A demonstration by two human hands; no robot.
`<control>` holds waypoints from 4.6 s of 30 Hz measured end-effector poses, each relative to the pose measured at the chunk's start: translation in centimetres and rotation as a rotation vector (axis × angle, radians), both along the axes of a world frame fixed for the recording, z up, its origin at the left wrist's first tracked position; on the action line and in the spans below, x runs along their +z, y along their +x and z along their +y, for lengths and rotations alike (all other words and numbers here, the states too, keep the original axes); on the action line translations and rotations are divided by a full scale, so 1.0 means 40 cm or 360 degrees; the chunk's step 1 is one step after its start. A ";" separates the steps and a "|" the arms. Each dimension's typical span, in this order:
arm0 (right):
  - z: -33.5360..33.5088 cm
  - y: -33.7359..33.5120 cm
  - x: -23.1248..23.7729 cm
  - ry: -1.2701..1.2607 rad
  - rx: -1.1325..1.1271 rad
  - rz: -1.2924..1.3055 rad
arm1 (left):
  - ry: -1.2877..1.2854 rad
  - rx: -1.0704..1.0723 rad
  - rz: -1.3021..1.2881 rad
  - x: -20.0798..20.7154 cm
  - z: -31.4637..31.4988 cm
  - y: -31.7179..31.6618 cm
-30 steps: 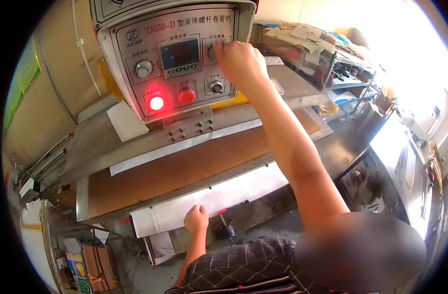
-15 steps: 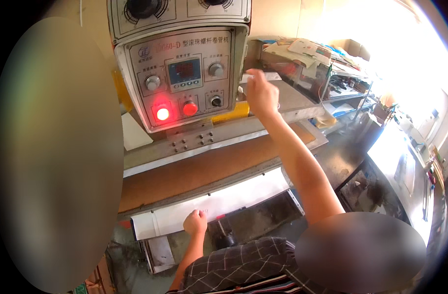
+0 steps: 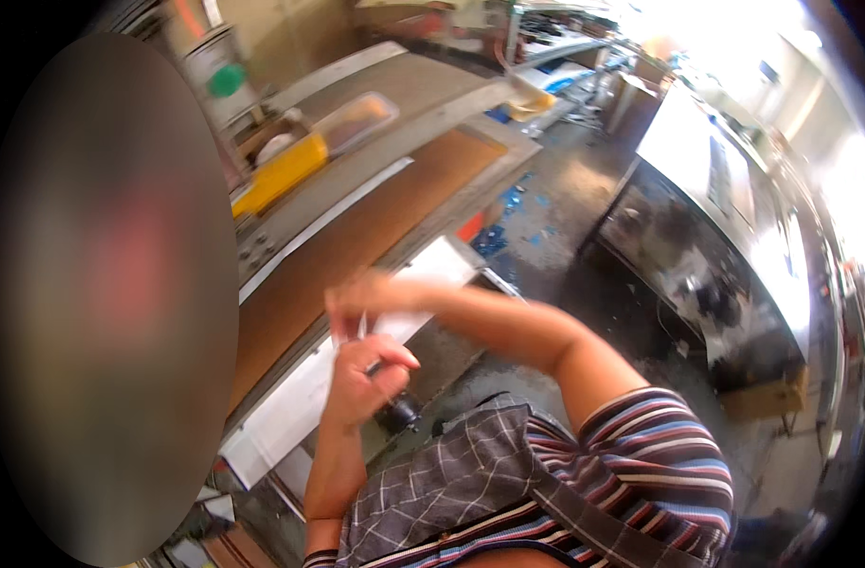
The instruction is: The person places a large white sheet into a machine for processing. After moving to a workbench, the person peels back a protective layer from black panels and aligns a new white material over them, pressing it down by hand to adhere it.
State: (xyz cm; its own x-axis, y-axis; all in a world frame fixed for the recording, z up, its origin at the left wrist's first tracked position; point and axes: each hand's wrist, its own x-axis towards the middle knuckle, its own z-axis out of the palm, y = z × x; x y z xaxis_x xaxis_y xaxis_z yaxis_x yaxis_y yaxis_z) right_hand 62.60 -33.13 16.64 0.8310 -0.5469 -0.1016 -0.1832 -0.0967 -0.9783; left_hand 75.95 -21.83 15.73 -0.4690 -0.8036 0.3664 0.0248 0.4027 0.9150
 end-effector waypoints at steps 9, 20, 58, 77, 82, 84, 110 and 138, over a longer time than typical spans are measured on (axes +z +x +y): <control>0.274 -0.521 -0.437 0.1025 -0.0626 -0.0582 | 0.0759 -0.1180 -0.0311 -0.122 -0.023 -0.533; 0.320 -1.210 -0.428 0.0964 -0.1240 -0.0881 | 0.0263 -0.1907 -0.0274 -0.158 -0.116 -1.260; -1.292 -2.168 -0.524 0.0024 -0.1493 -0.0737 | 0.0434 -0.1507 -0.0371 -0.183 -1.670 -2.226; -1.760 -2.875 -0.423 0.1124 -0.2627 -0.0976 | 0.0177 0.0110 -0.0301 -0.329 -2.991 -2.715; -1.847 -3.080 -0.440 0.1126 -0.2852 -0.0851 | 0.0129 0.0777 -0.0584 -0.387 -3.551 -2.740; -1.900 -3.148 -0.415 0.1148 -0.2947 -0.0655 | 0.0186 0.0932 -0.0755 -0.400 -3.666 -2.803; -1.946 -3.570 -0.307 -0.0350 -0.3940 0.1549 | -0.0811 -0.2598 -0.0433 -0.420 -2.644 -4.053; -1.824 -3.653 -0.107 0.0127 -0.5146 0.1122 | -0.0320 -0.4197 -0.0902 -0.109 -2.327 -4.398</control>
State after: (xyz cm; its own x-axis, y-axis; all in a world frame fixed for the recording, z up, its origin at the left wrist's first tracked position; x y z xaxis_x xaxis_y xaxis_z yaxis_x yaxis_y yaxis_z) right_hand -83.50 -106.08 12.36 -0.7257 0.6763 0.1267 0.2761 0.4548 -0.8467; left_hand -99.97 -114.91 11.36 0.0827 0.9946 -0.0624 0.2012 0.0446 0.9785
